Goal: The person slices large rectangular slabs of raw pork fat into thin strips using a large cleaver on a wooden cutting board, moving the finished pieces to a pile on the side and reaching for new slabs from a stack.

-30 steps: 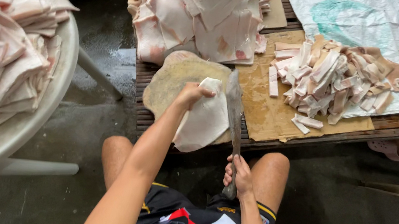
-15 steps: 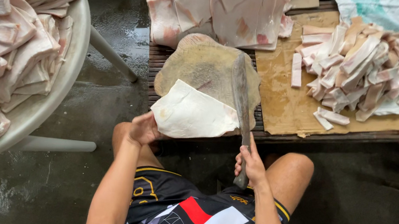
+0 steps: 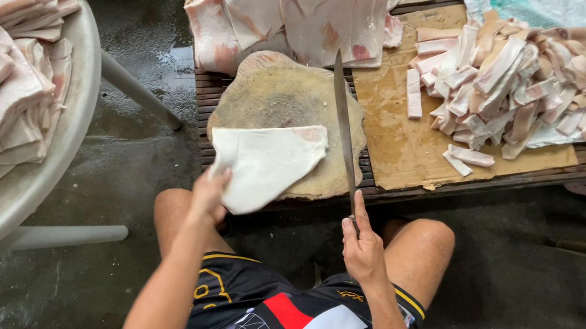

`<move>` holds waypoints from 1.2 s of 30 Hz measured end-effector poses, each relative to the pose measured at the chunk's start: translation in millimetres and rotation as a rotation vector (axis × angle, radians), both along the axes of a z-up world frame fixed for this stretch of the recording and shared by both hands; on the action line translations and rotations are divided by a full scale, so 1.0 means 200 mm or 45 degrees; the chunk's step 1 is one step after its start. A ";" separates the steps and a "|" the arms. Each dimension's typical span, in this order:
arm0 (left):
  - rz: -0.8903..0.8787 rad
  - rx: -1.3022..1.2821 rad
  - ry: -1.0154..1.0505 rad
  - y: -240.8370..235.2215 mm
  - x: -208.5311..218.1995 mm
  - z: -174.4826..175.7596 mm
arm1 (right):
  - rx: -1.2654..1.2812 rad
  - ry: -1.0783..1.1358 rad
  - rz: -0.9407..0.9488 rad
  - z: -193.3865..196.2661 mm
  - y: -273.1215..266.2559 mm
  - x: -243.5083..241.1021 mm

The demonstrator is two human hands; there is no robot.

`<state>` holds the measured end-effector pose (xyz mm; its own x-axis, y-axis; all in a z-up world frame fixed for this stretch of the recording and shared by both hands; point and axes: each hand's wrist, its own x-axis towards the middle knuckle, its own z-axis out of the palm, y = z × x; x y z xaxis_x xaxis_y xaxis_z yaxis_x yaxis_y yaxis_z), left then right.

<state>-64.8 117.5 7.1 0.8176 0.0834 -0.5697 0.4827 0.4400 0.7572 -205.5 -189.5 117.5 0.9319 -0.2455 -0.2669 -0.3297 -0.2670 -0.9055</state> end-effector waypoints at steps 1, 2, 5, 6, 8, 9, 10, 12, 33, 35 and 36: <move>0.033 -0.059 -0.084 -0.03 -0.08 -0.02 | -0.068 -0.043 0.050 -0.01 0.01 -0.01; 0.012 -0.133 -0.108 -0.04 -0.12 -0.03 | -0.177 -0.109 0.078 -0.03 0.03 -0.01; -0.101 -0.315 -0.116 -0.04 -0.22 0.04 | -0.416 -0.322 0.173 -0.14 0.09 0.02; -0.177 -0.348 -0.078 0.00 -0.21 0.08 | -0.436 -0.401 0.207 -0.18 0.11 0.03; -0.274 -0.384 0.050 0.03 -0.12 0.17 | -0.437 -0.383 0.234 -0.22 0.12 0.05; -0.282 -0.386 0.141 0.05 -0.05 0.20 | -0.416 -0.286 0.238 -0.23 0.13 0.06; -0.291 -0.388 0.233 0.05 0.01 0.21 | -0.394 -0.189 0.242 -0.22 0.13 0.08; -0.386 -0.132 0.255 0.03 0.19 0.19 | -0.361 -0.081 0.223 -0.18 0.12 0.15; -0.287 -0.089 -0.162 0.07 0.14 -0.03 | -0.493 -0.209 0.182 -0.27 0.11 0.13; -0.297 -0.108 -0.106 0.09 0.03 -0.07 | -0.453 -0.157 0.151 -0.25 0.08 0.02; -0.293 -0.092 -0.035 0.09 -0.03 -0.07 | -0.418 -0.076 0.134 -0.23 0.07 -0.04</move>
